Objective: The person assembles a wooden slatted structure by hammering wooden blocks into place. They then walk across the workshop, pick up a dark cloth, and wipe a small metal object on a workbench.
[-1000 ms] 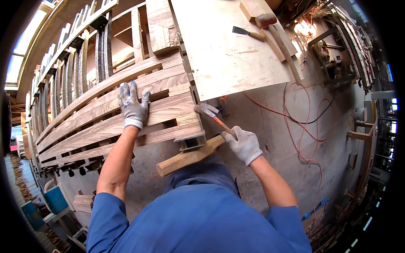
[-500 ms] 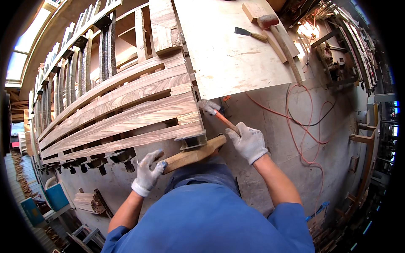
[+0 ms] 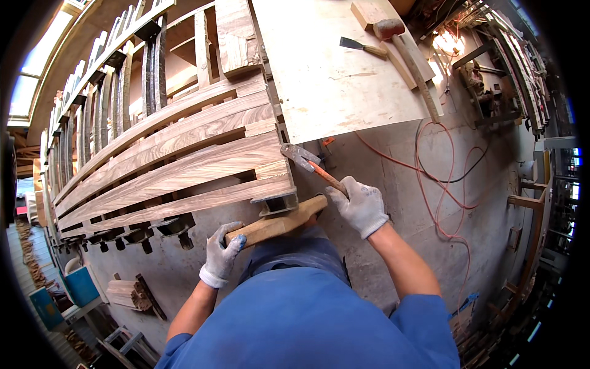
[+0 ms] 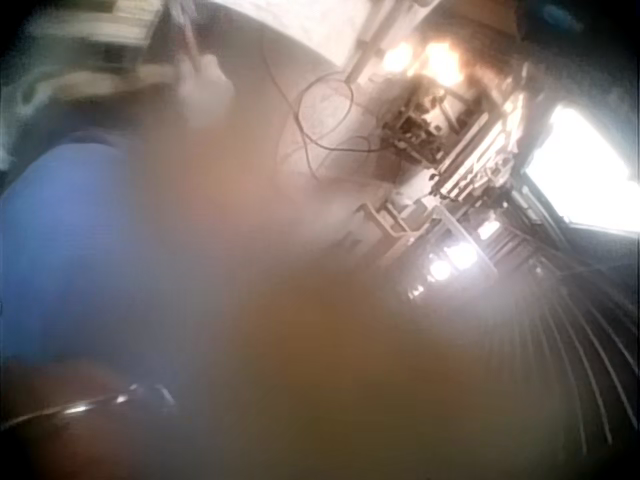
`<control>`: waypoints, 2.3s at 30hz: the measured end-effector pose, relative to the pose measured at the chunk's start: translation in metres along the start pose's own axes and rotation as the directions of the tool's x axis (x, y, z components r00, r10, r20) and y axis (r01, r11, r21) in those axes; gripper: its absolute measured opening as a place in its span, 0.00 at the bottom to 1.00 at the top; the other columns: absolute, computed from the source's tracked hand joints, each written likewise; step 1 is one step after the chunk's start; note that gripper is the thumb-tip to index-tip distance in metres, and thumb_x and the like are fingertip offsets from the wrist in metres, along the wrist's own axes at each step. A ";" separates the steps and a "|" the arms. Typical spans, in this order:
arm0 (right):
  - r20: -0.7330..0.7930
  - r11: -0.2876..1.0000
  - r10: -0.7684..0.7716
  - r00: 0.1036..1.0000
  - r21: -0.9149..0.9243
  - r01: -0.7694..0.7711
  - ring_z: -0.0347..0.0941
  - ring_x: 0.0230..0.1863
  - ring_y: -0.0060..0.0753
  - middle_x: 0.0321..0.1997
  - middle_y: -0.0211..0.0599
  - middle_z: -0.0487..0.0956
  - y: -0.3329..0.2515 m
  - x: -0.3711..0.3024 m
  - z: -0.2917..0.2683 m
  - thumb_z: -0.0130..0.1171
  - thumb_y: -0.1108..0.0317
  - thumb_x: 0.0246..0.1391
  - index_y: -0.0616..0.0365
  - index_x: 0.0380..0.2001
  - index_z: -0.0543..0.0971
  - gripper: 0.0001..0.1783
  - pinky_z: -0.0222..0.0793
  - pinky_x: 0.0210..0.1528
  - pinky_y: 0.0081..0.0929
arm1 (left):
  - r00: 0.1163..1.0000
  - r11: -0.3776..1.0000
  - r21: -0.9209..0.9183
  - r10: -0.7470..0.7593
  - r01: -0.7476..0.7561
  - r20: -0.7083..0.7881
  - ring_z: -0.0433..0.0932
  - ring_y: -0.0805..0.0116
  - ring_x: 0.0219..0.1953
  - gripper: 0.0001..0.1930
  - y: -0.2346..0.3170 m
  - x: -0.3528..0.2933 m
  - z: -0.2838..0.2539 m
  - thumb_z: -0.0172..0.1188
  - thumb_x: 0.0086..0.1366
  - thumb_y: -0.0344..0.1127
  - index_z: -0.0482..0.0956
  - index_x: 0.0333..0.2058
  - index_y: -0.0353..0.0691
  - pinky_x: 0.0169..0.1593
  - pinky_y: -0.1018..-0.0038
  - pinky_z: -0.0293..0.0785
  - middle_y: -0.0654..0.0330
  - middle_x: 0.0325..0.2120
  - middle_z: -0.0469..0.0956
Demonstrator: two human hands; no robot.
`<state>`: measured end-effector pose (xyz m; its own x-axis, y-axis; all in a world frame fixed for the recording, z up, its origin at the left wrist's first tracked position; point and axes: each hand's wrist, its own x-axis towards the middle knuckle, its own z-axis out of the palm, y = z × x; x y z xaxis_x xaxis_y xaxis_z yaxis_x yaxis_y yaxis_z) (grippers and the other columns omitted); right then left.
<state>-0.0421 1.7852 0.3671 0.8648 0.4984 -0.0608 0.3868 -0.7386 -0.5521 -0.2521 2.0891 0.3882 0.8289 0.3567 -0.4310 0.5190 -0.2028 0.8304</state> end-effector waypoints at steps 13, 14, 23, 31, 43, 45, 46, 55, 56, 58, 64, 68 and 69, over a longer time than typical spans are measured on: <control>0.022 0.933 0.298 0.954 0.202 -0.296 0.77 0.24 0.58 0.20 0.49 0.76 0.002 0.003 -0.006 0.61 0.44 0.68 0.58 0.28 0.77 0.26 0.70 0.29 0.47 | 0.994 0.997 -0.056 0.056 -0.051 0.091 0.85 0.66 0.47 0.22 0.003 0.019 0.000 0.68 0.64 0.41 0.86 0.51 0.30 0.55 0.70 0.79 0.51 0.46 0.88; 0.003 0.929 0.291 0.957 0.239 -0.283 0.76 0.23 0.58 0.20 0.49 0.76 0.006 0.003 -0.004 0.61 0.44 0.68 0.58 0.27 0.77 0.27 0.70 0.30 0.46 | 0.994 0.996 -0.067 0.066 -0.060 0.086 0.86 0.66 0.48 0.21 0.004 0.020 0.003 0.68 0.64 0.40 0.87 0.50 0.30 0.56 0.70 0.79 0.51 0.46 0.89; 0.200 0.685 0.575 0.793 0.412 -0.601 0.76 0.20 0.30 0.16 0.35 0.75 0.030 -0.035 0.047 0.61 0.43 0.68 0.59 0.25 0.78 0.29 0.72 0.29 0.35 | 0.983 0.985 -0.067 0.163 -0.157 0.086 0.86 0.65 0.51 0.13 0.011 0.023 0.012 0.65 0.65 0.29 0.89 0.46 0.30 0.59 0.69 0.78 0.51 0.46 0.89; 0.197 0.708 0.533 0.823 0.429 -0.562 0.75 0.20 0.29 0.16 0.34 0.75 0.025 -0.035 0.060 0.61 0.42 0.68 0.59 0.26 0.78 0.29 0.72 0.29 0.34 | 0.981 0.977 0.094 0.190 -0.192 0.028 0.89 0.60 0.45 0.10 0.050 0.018 0.054 0.65 0.66 0.28 0.90 0.44 0.34 0.53 0.69 0.82 0.48 0.41 0.89; 0.150 0.755 0.486 0.861 0.424 -0.500 0.71 0.21 0.26 0.17 0.34 0.73 -0.005 -0.017 0.046 0.63 0.41 0.67 0.59 0.27 0.77 0.29 0.69 0.28 0.34 | 0.785 0.899 -0.181 0.437 -0.399 0.439 0.89 0.56 0.45 0.13 0.049 0.049 0.027 0.71 0.63 0.31 0.90 0.45 0.36 0.51 0.67 0.85 0.48 0.43 0.89; 0.173 0.750 0.505 0.845 0.397 -0.529 0.73 0.23 0.28 0.18 0.35 0.74 -0.004 -0.027 0.049 0.63 0.42 0.66 0.60 0.27 0.78 0.29 0.70 0.30 0.34 | 0.827 0.917 -0.163 0.399 -0.365 0.397 0.89 0.56 0.43 0.12 0.050 0.046 0.029 0.71 0.63 0.31 0.90 0.45 0.36 0.50 0.67 0.85 0.49 0.42 0.89; 0.171 0.765 0.506 0.846 0.365 -0.531 0.75 0.23 0.30 0.19 0.37 0.75 -0.002 -0.034 0.049 0.63 0.42 0.66 0.60 0.27 0.78 0.29 0.71 0.31 0.35 | 0.831 0.918 -0.142 0.397 -0.371 0.389 0.89 0.56 0.43 0.12 0.051 0.045 0.029 0.71 0.63 0.31 0.90 0.45 0.36 0.49 0.67 0.85 0.49 0.41 0.89; 0.519 0.820 0.570 0.637 -0.315 -0.477 0.81 0.52 0.63 0.46 0.59 0.85 0.046 -0.065 0.079 0.54 0.44 0.68 0.59 0.44 0.83 0.26 0.74 0.58 0.56 | 0.859 0.927 -0.012 0.352 -0.375 0.370 0.90 0.58 0.43 0.12 0.057 0.044 0.037 0.70 0.62 0.27 0.90 0.45 0.36 0.50 0.68 0.85 0.50 0.41 0.89; 0.569 0.831 0.552 0.610 -0.308 -0.464 0.81 0.53 0.63 0.48 0.59 0.85 0.050 -0.062 0.082 0.54 0.44 0.67 0.58 0.45 0.83 0.26 0.74 0.59 0.54 | 0.862 0.936 -0.016 0.330 -0.351 0.385 0.89 0.60 0.44 0.12 0.057 0.043 0.037 0.70 0.62 0.27 0.89 0.45 0.35 0.51 0.69 0.85 0.50 0.41 0.89; 0.650 0.841 0.530 0.545 -0.318 -0.438 0.81 0.55 0.61 0.50 0.58 0.85 0.056 -0.050 0.087 0.55 0.45 0.67 0.57 0.48 0.84 0.26 0.74 0.60 0.52 | 0.872 0.948 0.017 0.284 -0.317 0.399 0.89 0.63 0.45 0.13 0.058 0.043 0.036 0.70 0.62 0.25 0.89 0.46 0.33 0.52 0.70 0.84 0.50 0.43 0.89; 0.772 0.933 0.359 0.524 -0.288 -0.215 0.81 0.57 0.57 0.53 0.54 0.85 0.076 -0.019 0.083 0.59 0.48 0.65 0.56 0.52 0.85 0.24 0.75 0.61 0.49 | 0.910 0.966 0.044 0.224 -0.255 0.350 0.89 0.61 0.44 0.12 0.069 0.039 0.041 0.70 0.62 0.27 0.89 0.45 0.34 0.51 0.70 0.85 0.50 0.42 0.89; 0.867 0.966 0.245 0.434 -0.180 -0.185 0.81 0.57 0.57 0.52 0.54 0.85 0.083 -0.022 0.109 0.60 0.48 0.63 0.56 0.49 0.86 0.24 0.75 0.61 0.48 | 0.925 0.948 0.137 0.239 -0.289 0.297 0.90 0.59 0.41 0.12 0.084 0.037 0.073 0.70 0.62 0.29 0.90 0.45 0.37 0.47 0.69 0.85 0.50 0.40 0.89; 0.834 0.954 0.270 0.481 -0.163 -0.253 0.82 0.54 0.58 0.49 0.53 0.86 0.080 -0.029 0.118 0.65 0.47 0.58 0.55 0.44 0.88 0.23 0.76 0.58 0.46 | 0.924 0.932 0.152 0.283 -0.328 0.257 0.89 0.57 0.38 0.12 0.089 0.039 0.083 0.68 0.63 0.29 0.90 0.45 0.39 0.45 0.67 0.85 0.50 0.37 0.89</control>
<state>-0.0734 1.7649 0.2266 0.2528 0.4191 -0.8720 0.2026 -0.9042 -0.3759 -0.1567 2.0093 0.4158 0.9664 0.0375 -0.2543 0.2440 -0.4447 0.8618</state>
